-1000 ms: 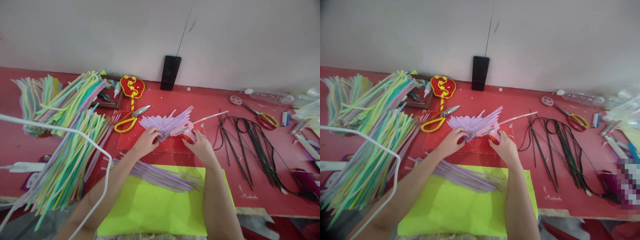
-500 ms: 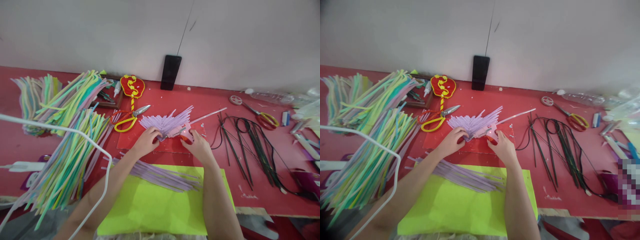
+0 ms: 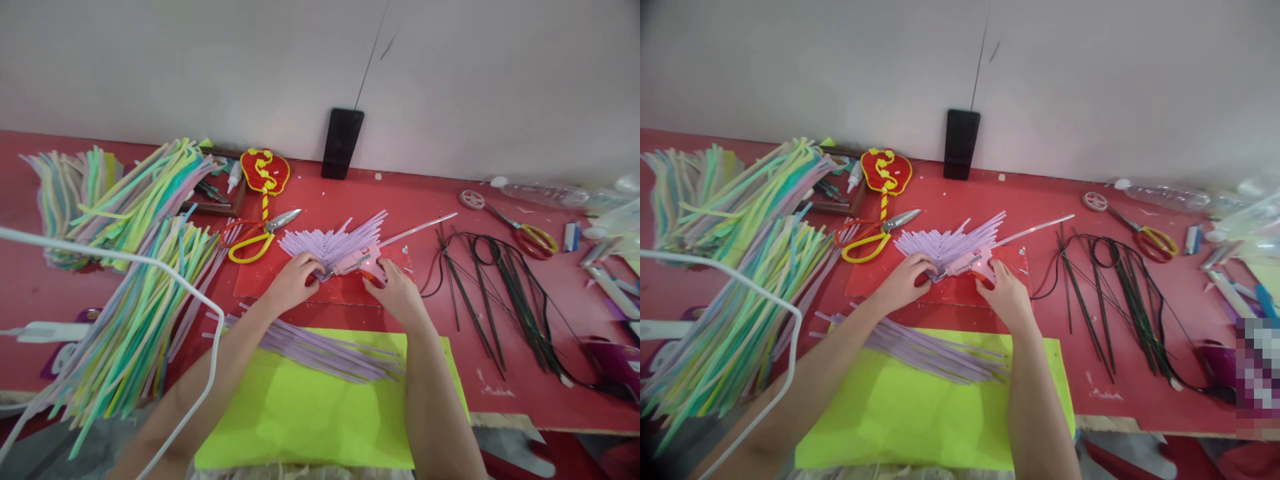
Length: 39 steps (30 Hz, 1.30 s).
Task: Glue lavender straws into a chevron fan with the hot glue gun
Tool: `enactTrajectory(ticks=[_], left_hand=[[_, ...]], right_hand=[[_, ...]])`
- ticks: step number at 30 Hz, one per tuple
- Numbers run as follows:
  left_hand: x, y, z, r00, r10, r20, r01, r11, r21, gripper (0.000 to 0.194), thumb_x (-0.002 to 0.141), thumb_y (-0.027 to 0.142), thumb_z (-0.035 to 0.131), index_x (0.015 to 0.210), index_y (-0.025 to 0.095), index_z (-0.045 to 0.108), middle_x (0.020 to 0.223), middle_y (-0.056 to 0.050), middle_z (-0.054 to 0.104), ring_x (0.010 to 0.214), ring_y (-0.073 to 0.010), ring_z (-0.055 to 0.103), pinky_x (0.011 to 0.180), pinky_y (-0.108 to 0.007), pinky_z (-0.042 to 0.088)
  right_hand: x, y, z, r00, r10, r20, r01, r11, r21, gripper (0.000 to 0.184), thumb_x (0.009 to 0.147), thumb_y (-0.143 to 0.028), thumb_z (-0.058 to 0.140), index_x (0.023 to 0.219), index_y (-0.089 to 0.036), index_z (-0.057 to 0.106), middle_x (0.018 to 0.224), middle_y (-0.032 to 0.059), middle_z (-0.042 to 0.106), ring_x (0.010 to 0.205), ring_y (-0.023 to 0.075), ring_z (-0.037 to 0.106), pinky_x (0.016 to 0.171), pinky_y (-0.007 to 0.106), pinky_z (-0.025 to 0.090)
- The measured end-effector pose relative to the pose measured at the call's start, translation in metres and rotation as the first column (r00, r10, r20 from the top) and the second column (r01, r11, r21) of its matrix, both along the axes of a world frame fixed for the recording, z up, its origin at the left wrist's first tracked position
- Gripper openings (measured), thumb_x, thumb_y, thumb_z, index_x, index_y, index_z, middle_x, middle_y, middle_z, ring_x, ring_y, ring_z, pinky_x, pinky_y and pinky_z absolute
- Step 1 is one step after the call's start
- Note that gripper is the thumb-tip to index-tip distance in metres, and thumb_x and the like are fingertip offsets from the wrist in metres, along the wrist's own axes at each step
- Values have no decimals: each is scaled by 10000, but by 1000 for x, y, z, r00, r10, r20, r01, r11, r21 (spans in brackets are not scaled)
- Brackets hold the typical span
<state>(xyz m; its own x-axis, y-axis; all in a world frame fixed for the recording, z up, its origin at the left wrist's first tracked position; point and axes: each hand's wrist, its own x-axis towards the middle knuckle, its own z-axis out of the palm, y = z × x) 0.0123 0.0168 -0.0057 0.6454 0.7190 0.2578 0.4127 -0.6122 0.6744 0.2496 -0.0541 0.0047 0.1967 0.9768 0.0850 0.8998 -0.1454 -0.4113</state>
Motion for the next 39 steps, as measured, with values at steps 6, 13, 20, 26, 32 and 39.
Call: enactTrajectory(ticks=[6,13,20,26,32,39], left_hand=[[1,0,0,1000,6,-9,-6,1000,3,239,747,43,566,929,195,589,1023,-44,563,1000,-190,547,910,-351,463],[0,0,-2,1000,11,-10,-11,1000,5,230,754,54,569,938,190,592,1037,-45,566,999,-187,546,917,-349,460],[0,0,-2,1000,11,-8,-11,1000,1,236,750,54,570,934,201,594,1038,-39,565,998,-187,543,913,-346,462],[0,0,-2,1000,16,-4,-16,1000,4,220,760,63,566,931,198,594,1035,-40,567,1003,-187,543,920,-351,460],[0,0,-1,1000,14,-2,-14,1000,0,228,757,56,558,932,198,595,1040,-40,569,1003,-187,544,919,-352,461],[0,-1,-1,1000,18,12,-18,1000,-11,189,782,94,573,938,198,595,1040,-40,566,990,-183,543,908,-346,463]], right_hand=[[-1,-1,3,999,26,20,-26,999,21,444,817,-449,512,1171,-183,541,1170,126,640,933,269,645,707,362,493],[-1,-1,2,999,28,17,-28,1000,9,434,814,-434,519,1163,-177,544,1172,122,640,928,274,645,705,359,494],[1,-2,2,1000,28,-7,-28,999,17,400,811,-411,523,1137,-181,551,1141,122,650,904,267,646,693,355,489],[2,-2,2,1000,10,-24,-10,1000,14,384,805,-409,528,1116,-187,556,1093,118,663,884,262,646,681,348,481],[4,-2,2,999,9,-35,-9,1000,20,385,803,-406,529,1124,-194,547,1050,113,669,855,252,645,679,342,477],[4,-2,2,999,5,-38,-5,1000,9,373,797,-410,544,1101,-194,544,1031,101,671,838,247,643,662,329,459]])
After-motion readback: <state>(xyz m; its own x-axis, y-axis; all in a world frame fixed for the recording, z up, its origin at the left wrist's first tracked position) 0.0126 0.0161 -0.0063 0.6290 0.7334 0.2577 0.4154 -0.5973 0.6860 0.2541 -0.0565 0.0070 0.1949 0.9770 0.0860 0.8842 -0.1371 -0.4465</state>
